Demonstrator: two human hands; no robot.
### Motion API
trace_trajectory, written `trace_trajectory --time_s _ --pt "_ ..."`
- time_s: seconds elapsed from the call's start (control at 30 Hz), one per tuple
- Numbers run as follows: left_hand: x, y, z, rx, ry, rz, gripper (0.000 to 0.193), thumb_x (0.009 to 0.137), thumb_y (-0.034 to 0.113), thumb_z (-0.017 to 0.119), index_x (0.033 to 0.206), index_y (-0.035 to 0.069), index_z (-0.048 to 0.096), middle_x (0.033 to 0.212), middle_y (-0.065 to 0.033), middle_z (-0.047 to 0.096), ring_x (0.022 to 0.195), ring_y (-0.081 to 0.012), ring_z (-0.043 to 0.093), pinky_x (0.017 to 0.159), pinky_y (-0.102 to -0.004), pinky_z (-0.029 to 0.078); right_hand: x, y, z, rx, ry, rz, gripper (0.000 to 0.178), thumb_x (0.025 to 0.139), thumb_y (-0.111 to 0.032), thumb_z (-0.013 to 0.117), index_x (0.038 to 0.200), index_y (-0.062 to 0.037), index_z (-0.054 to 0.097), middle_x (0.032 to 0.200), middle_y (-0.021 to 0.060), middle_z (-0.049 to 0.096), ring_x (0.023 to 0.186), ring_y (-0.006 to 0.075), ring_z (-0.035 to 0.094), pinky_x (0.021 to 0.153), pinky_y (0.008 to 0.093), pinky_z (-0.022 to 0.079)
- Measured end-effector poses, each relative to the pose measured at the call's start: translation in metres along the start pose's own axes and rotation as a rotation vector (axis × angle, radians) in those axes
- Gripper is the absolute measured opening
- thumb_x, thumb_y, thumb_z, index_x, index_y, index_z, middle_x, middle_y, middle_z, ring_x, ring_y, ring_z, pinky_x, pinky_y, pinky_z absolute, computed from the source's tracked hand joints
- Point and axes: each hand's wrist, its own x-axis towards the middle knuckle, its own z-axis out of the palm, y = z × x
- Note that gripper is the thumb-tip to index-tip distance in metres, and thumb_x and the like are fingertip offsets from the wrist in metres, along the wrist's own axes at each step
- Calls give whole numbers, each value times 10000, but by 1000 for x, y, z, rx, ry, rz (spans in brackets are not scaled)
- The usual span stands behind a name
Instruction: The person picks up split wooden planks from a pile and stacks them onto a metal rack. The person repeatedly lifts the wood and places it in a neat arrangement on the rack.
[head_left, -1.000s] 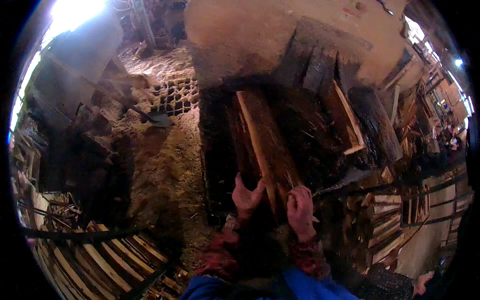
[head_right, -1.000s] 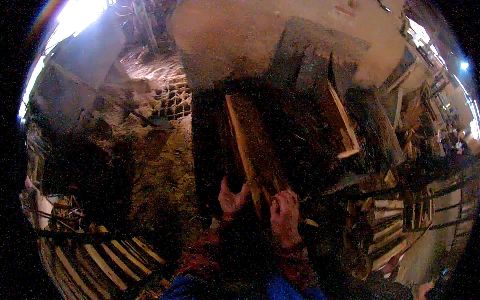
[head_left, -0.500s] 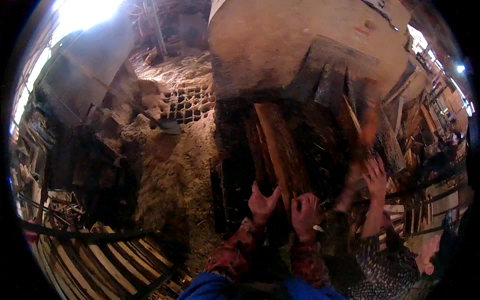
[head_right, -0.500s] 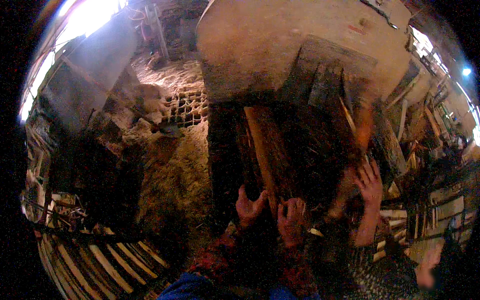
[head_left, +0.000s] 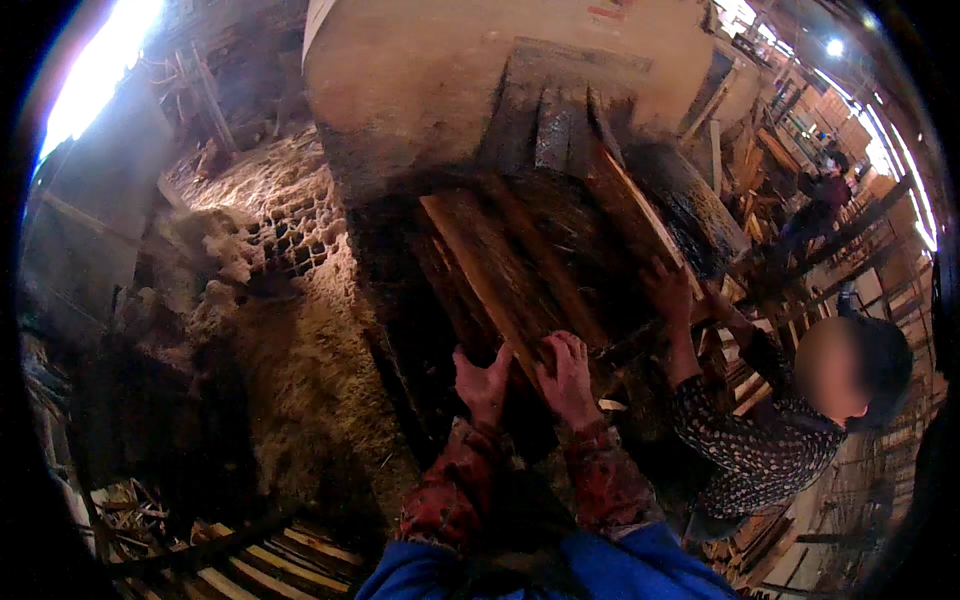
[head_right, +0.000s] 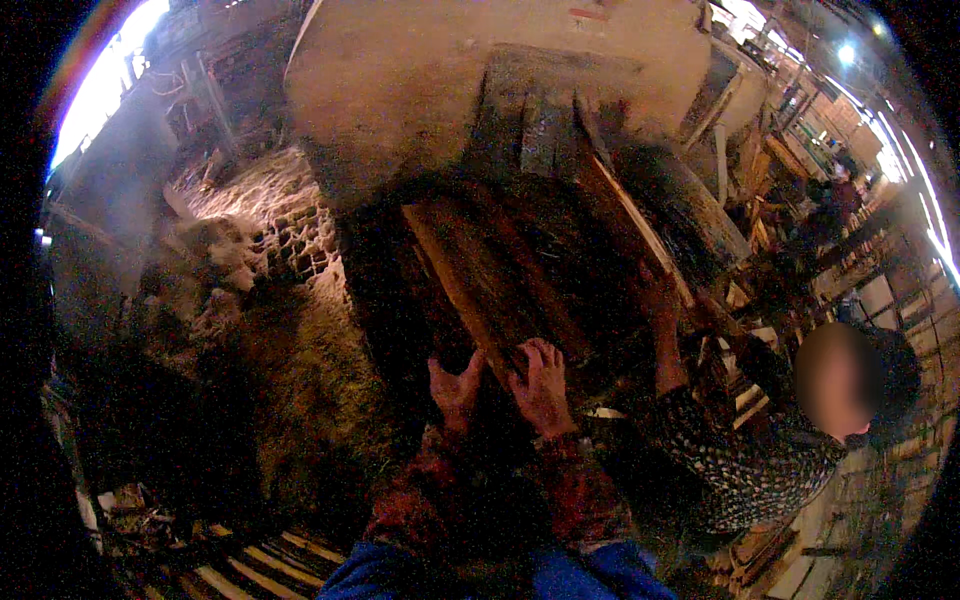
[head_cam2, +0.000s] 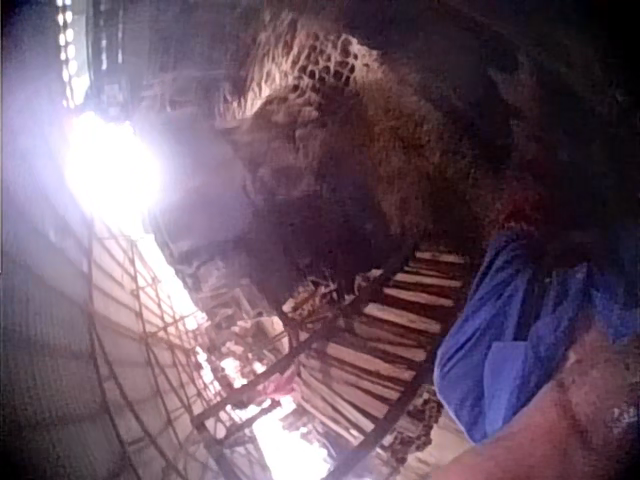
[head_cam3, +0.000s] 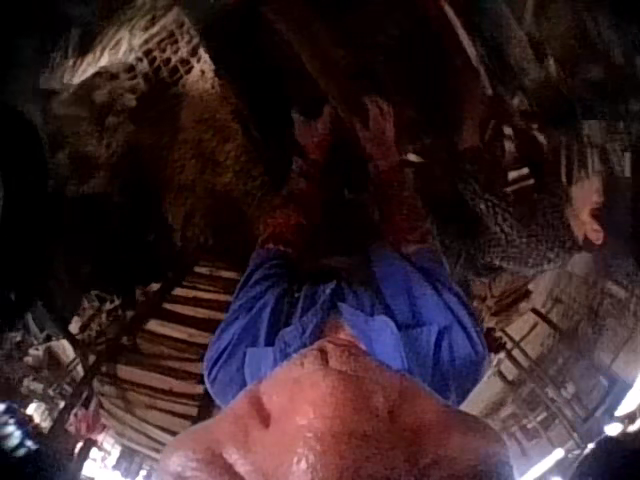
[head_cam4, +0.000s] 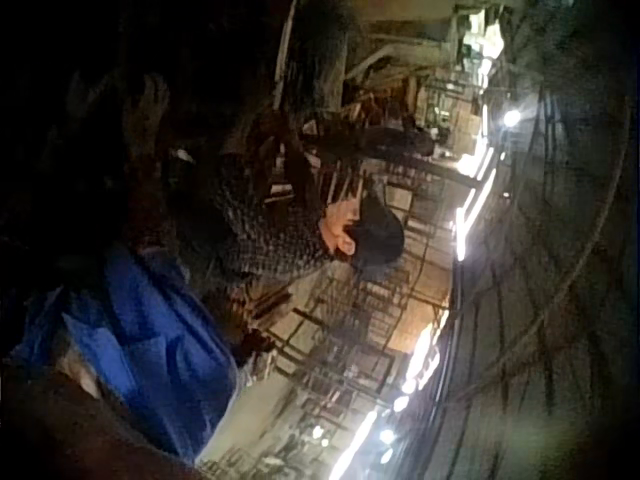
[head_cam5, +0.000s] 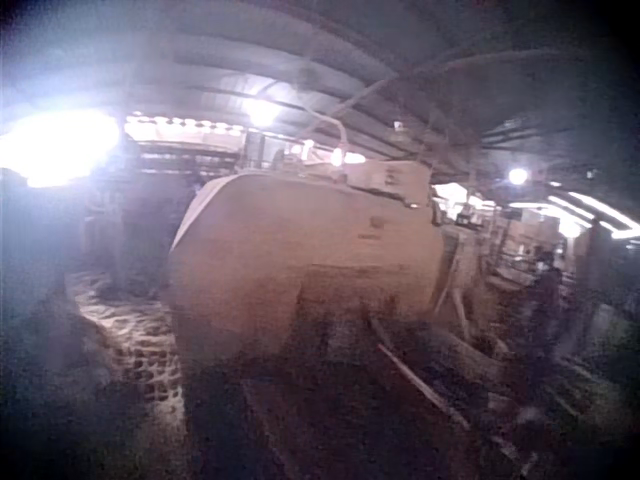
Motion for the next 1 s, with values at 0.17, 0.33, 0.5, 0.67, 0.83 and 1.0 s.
trace_trajectory --time_s 0.17,0.33,0.5,0.67,0.83,1.0 --pt "-2 38 -7 117 -22 -15 776 652 385 814 1235 11 466 1101 -167 620 1009 -301 601 868 -378 462 2 17 17 -49 -16 36 403 853 -160 593 1220 -52 468 1251 166 445 1143 360 432 959 489 370" --pt "22 -9 -5 210 -64 -45 757 665 360 815 1236 8 464 1114 -153 615 1002 -272 598 863 -371 464 5 16 31 135 78 3 388 773 -83 633 1140 -28 518 1185 153 501 1118 344 448 954 398 382" --pt "16 12 -16 -114 -132 -20 699 702 299 809 1233 -3 470 1117 -125 614 984 -224 588 853 -354 468 14 68 15 417 -80 238 463 868 -202 588 1283 -54 447 1295 159 464 1163 335 473 978 420 392" --pt "26 -39 -8 -269 -156 -45 609 730 241 800 1191 -10 491 1124 -104 600 979 -200 573 863 -359 471 24 140 21 -282 -155 94 589 891 -415 543 1376 -114 397 1405 239 347 1118 436 512 951 514 417" --pt "49 -94 -19 -202 -180 -59 518 752 177 783 1139 -24 503 1118 -93 584 992 -169 549 866 -332 470 35 153 26 -337 -346 116 679 875 -456 551 1428 -141 312 1420 280 293 1229 460 401 997 547 357" --pt "42 -79 -23 -136 -188 -59 519 754 156 780 1154 -20 502 1119 -87 587 976 -165 554 869 -322 466 41 164 13 -330 -228 12 655 709 -292 689 1272 -52 455 1159 252 465 1074 430 461 912 477 407"
